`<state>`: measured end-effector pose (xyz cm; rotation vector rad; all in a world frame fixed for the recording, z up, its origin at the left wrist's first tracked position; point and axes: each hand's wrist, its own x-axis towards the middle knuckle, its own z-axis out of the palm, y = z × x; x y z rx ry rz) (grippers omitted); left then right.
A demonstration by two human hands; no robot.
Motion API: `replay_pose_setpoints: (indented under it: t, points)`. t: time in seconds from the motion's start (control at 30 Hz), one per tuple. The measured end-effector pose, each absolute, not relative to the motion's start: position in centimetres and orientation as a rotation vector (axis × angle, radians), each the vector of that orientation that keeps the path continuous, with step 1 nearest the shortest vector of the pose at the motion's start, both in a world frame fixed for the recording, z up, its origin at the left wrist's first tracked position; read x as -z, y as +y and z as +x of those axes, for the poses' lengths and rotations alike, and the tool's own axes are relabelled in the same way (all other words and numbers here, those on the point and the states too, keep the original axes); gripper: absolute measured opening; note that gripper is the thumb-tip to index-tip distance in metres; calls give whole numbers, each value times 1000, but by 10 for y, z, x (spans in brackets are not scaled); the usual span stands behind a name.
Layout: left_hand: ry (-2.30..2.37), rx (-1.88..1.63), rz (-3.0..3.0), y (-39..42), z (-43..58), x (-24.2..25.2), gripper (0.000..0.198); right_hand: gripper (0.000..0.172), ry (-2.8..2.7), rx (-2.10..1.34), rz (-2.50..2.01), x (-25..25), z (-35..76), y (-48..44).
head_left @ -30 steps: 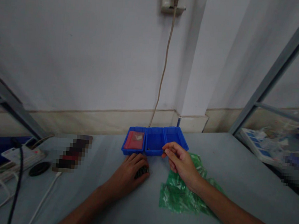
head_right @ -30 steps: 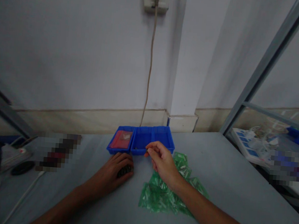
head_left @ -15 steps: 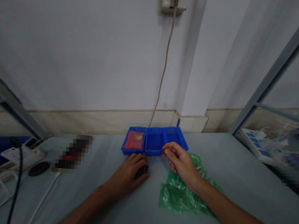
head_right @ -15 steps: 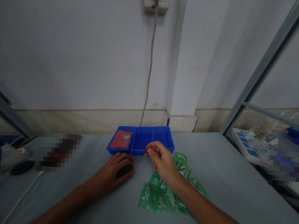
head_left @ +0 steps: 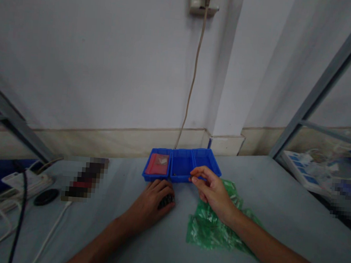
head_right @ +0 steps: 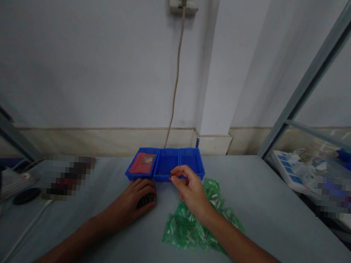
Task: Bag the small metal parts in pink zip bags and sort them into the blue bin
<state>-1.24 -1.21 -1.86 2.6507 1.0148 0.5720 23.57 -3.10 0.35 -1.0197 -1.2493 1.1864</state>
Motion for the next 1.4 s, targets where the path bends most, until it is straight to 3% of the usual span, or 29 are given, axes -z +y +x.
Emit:
replay_pose_setpoints:
  t: [1.4]
  points:
    - [1016, -436, 2824, -19, -10, 9, 16, 38, -1191, -1202, -1023, 3, 238, -28]
